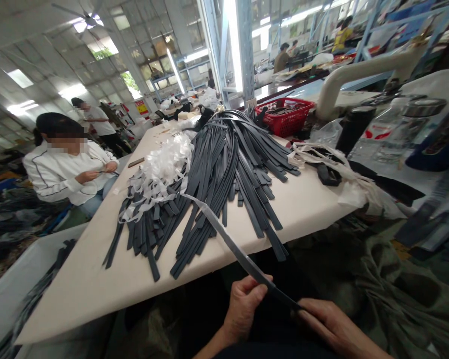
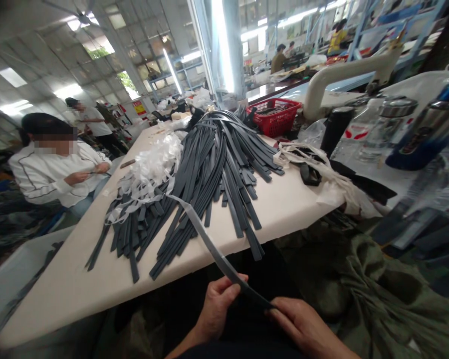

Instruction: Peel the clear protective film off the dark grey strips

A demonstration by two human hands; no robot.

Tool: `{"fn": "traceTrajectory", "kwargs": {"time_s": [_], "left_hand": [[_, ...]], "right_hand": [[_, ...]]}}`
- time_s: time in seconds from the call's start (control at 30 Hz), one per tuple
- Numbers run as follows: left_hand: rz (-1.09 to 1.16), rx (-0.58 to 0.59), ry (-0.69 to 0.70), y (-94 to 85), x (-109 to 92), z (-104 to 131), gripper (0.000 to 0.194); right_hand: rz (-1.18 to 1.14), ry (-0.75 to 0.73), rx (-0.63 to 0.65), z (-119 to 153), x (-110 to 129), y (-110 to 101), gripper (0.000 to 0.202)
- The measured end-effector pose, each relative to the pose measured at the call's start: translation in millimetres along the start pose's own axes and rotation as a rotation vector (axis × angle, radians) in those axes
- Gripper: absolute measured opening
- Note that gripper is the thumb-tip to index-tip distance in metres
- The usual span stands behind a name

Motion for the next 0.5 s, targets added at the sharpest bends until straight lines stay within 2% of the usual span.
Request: {"fn": "traceTrajectory", "kwargs": {"time_s": [0.07,0.13,0.23,0.33,0.4,0.5], "left_hand": [[0.005,0.012,-0.021,2.0,8,-1,0.036],[-0.002,0.073,-0.013,11.2,13,-1,0.036],[-0.03,0.127,0.053,23.3,11,-1,0.035],[-0.079,0.125,0.12,26.1,4,-1,0.034],[-0.109,0.117,0.136,24.8,4,-2,0.034],[-0.091,0.101,0.08,23.1,14,-3,0.038]], "right_hand": [[0.026,0.036,-0.011,9,-18,-3,0.051],[0.052,0.038,-0.033,8,-19,-3,0.051],[0.076,-0.021,-0.054,-10,5,2,0.048],[0.084,-0.078,-0.051,-18,23,3,0.046],[0.097,-0.077,-0.027,-8,14,-1,0.047],[0.091,-0.005,0.0,20,-20,-10,0.05]]}}
Point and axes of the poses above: each hand's wrist, its own z-axis away from the middle knuckle, its own y-axis out of the palm, x = y × z, the point moved 8 cm from there along -z, towards the middle knuckle, and after that the axes turned 10 degrees about -z, right-handed, at the moved point
